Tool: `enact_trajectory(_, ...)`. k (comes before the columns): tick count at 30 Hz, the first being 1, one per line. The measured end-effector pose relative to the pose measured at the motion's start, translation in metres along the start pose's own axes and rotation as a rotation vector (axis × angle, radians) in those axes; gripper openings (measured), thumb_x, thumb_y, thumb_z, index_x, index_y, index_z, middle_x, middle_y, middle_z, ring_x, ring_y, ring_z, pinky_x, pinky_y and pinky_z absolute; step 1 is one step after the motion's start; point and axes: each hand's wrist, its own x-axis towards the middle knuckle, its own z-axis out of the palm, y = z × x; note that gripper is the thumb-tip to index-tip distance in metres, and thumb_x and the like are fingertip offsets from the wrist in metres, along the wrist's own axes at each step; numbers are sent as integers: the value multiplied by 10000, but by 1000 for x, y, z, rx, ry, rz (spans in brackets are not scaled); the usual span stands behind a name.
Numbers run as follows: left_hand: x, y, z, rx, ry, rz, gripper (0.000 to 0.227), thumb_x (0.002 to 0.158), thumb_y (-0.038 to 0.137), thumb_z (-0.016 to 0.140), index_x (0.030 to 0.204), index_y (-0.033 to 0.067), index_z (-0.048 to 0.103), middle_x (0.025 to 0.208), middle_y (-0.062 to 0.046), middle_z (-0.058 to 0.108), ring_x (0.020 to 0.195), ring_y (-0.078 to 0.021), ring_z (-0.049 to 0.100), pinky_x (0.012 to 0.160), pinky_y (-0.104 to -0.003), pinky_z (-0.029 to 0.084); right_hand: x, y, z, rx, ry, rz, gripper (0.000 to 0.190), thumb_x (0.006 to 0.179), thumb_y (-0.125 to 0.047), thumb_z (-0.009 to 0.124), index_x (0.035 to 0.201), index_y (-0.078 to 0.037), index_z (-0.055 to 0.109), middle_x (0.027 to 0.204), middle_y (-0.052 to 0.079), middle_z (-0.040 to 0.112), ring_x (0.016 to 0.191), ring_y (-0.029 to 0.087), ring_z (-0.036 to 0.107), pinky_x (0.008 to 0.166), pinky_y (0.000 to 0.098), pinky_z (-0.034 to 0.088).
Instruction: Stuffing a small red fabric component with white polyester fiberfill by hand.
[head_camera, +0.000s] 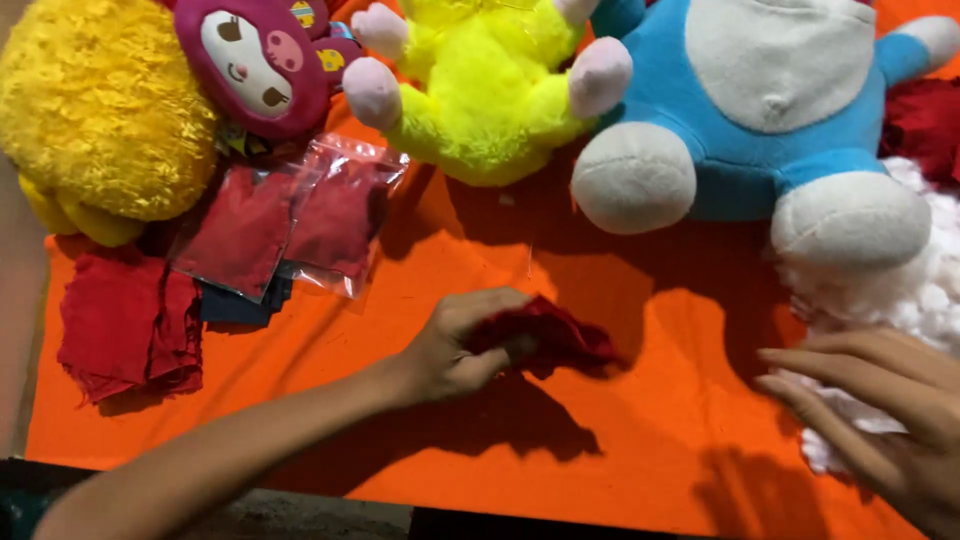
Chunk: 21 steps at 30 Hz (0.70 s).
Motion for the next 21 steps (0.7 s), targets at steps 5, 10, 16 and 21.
enact_trajectory(5,-1,-3,-8,-31,-48,76,288,1089,167,542,1333,17,565,1293,-145,662,1190,-288,685,1047,-398,576,-49,44,30,-308,33,30,558,749,-301,810,1279,-148,722,1179,139,683,1050,288,665,963,409,543)
enact_trajectory(10,-12,-22,-5,-9,66,32,301,1049,69,576,1329,11,482,1078,-109,658,785,-227,762,726,-349,717,-56,73,62,-537,-65,17,628,770,-411,751,1378,-316,626,1350,101,635,1159,278,654,879,387,600)
enact_trajectory(16,-12,-13,0,157,57,104,445,1002,-21,672,1399,-3,473,1255,-122,685,1117,-224,701,1030,-344,574,-35,51,45,-278,-38,-192,368,891,-199,705,1247,-107,715,1163,53,712,1035,251,684,903,395,565)
enact_trajectory(21,-2,-13,1,151,22,195,567,1012,157,727,1488,30,446,1279,-186,601,1201,-270,660,1123,-360,571,10,-23,14,96,203,-423,310,880,11,783,1183,47,726,1120,222,749,969,286,731,867,354,619)
